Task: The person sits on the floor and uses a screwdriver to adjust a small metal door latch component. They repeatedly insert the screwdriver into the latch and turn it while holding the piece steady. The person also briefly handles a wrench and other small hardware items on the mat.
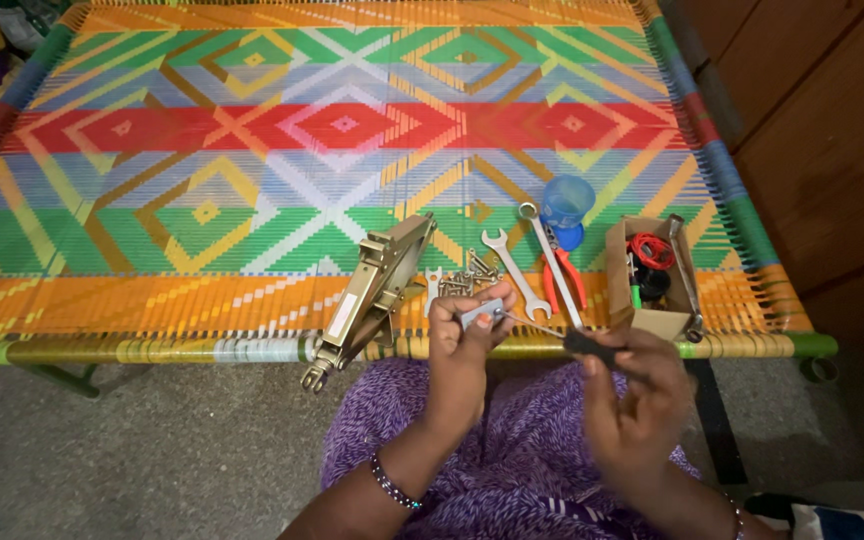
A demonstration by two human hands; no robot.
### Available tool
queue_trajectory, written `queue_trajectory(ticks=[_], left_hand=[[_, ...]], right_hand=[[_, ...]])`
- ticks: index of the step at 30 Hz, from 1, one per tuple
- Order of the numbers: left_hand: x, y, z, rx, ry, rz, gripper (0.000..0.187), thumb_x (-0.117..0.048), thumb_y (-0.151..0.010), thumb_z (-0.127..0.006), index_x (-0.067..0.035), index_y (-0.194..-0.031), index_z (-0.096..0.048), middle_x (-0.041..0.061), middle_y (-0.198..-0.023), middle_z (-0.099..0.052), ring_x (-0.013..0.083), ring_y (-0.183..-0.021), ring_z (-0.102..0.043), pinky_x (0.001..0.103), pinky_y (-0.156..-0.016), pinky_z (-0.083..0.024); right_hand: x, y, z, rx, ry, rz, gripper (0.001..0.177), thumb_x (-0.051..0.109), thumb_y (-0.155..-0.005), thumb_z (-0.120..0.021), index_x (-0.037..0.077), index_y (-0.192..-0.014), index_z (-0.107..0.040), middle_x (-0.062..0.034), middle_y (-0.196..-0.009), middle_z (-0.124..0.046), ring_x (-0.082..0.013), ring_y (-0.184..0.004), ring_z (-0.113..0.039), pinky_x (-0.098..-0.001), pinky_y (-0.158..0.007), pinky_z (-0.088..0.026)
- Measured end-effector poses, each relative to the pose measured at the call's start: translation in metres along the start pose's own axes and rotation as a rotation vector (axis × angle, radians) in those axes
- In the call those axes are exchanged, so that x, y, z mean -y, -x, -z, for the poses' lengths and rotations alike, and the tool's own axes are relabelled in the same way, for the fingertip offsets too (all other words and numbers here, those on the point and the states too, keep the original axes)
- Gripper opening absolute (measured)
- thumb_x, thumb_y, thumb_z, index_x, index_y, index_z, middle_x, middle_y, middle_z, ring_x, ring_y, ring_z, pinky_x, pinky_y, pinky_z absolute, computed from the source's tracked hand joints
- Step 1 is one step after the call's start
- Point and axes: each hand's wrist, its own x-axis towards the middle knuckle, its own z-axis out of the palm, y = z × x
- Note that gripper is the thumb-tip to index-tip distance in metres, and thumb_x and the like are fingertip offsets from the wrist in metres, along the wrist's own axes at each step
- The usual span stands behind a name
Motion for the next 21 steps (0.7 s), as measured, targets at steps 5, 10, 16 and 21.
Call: queue_trajectory(ticks=[5,10,16,21], left_hand=[[0.0,0.001,0.001,0.04,0.054,0.006,0.015,0.001,-0.104,-0.048,-0.007,-0.113,-0.039,0.026,-0.142,-0.058,0.0313,-0.127,-0.062,0.039,-0.103,-0.056],[-0.005,-0.001,0.0,0.056,0.018,0.069,0.019,-0.001,-0.105,-0.048,-0.003,-0.124,-0.046,0.023,-0.137,-0.06,0.0299,-0.127,-0.064,0.039,-0.105,-0.055],[-0.01,-0.002,0.002,0.059,0.017,0.119,0.024,-0.008,-0.105,-0.05,0.0,-0.127,-0.053,0.02,-0.132,-0.064,0.0292,-0.124,-0.066,0.039,-0.105,-0.056],[-0.012,-0.008,0.011,0.067,-0.027,0.185,0.021,-0.01,-0.106,-0.049,0.0,-0.124,-0.055,0.019,-0.124,-0.069,0.0294,-0.116,-0.07,0.038,-0.099,-0.058]], right_hand=[[-0.004,-0.005,0.005,-0.019,-0.062,-0.064,0.037,-0.014,-0.099,-0.054,0.003,-0.125,-0.034,-0.0213,-0.129,-0.053,-0.0262,-0.12,-0.065,-0.0328,-0.102,-0.058],[-0.008,-0.011,0.012,0.111,0.022,0.006,0.032,-0.016,-0.094,-0.055,0.003,-0.113,-0.039,-0.022,-0.122,-0.056,-0.0339,-0.116,-0.071,-0.0348,-0.092,-0.064],[-0.01,-0.02,0.015,0.255,0.11,0.283,0.032,-0.017,-0.091,-0.06,0.005,-0.106,-0.041,-0.0198,-0.116,-0.061,-0.036,-0.115,-0.071,-0.037,-0.091,-0.064],[-0.014,-0.04,0.028,0.521,0.126,0.485,0.034,-0.01,-0.074,-0.066,0.008,-0.091,-0.042,-0.0141,-0.106,-0.063,-0.0419,-0.11,-0.07,-0.0485,-0.091,-0.063]])
